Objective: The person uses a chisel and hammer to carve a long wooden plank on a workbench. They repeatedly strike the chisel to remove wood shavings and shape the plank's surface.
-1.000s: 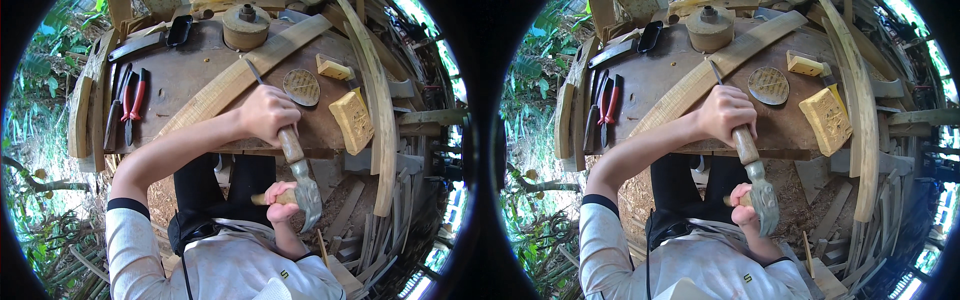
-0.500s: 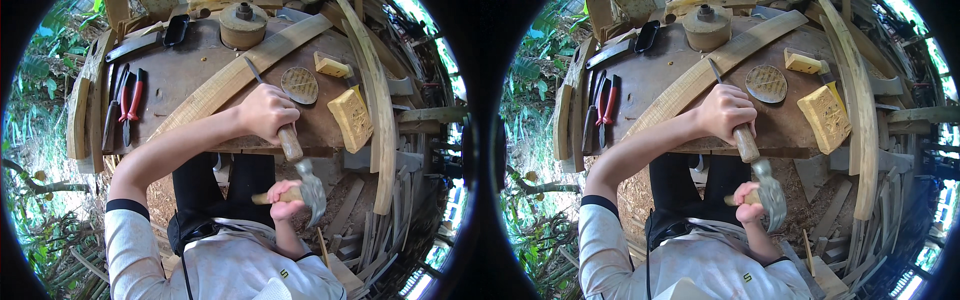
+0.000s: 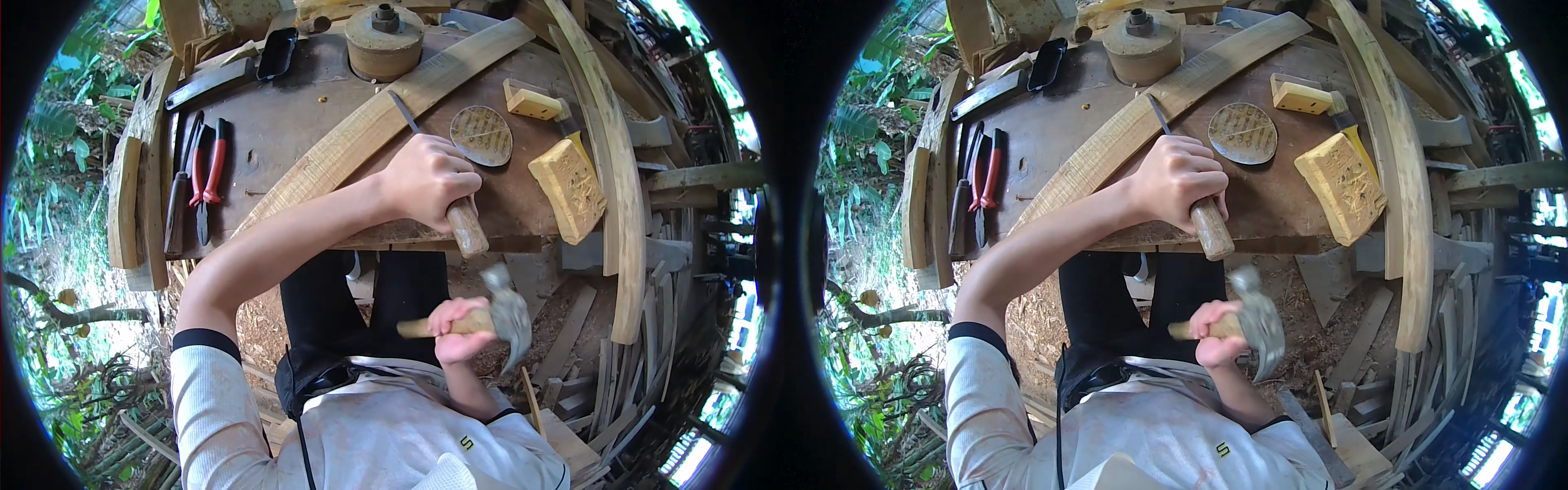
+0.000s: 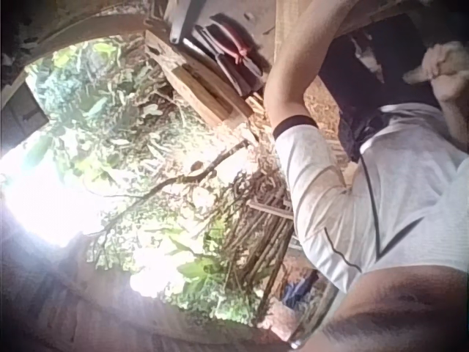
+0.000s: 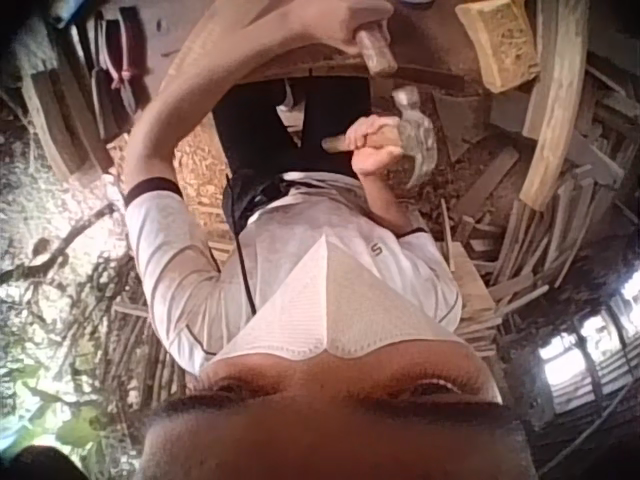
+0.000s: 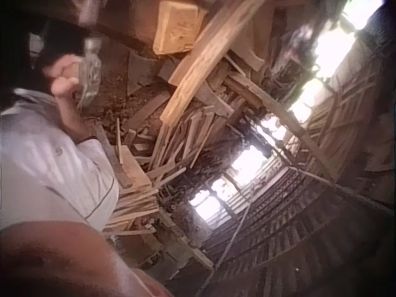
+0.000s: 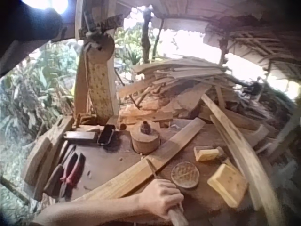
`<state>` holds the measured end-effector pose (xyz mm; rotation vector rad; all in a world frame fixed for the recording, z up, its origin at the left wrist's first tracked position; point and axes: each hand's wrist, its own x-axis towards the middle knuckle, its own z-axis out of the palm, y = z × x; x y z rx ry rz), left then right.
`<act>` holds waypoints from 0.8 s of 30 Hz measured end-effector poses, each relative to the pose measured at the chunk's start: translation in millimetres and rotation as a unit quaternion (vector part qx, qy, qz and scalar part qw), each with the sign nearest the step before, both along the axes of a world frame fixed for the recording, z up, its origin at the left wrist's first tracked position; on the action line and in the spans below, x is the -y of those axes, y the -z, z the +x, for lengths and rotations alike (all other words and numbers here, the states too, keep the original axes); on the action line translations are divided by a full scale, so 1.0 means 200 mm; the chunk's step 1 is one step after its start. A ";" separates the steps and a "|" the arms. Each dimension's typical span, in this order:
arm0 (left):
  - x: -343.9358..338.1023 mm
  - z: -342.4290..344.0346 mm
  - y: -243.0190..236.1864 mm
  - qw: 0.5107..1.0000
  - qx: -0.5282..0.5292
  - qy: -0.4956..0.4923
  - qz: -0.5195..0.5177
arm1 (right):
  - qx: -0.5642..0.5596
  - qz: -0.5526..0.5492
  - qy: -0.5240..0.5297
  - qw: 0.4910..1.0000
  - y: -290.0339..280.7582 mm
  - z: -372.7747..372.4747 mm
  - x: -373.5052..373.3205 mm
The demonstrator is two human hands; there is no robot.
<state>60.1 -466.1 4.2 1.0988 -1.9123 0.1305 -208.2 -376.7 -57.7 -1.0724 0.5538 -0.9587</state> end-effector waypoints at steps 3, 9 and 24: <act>0.02 -0.01 0.01 1.000 0.014 -0.001 -0.017 | 0.089 -0.050 0.126 0.987 0.00 0.02 -0.03; 0.03 -0.03 0.01 1.000 0.003 -0.006 -0.005 | 0.084 -0.007 0.108 0.991 -0.01 0.02 -0.02; 0.05 -0.02 0.01 0.999 0.022 -0.013 0.026 | 0.084 0.023 0.167 0.982 -0.06 0.02 0.02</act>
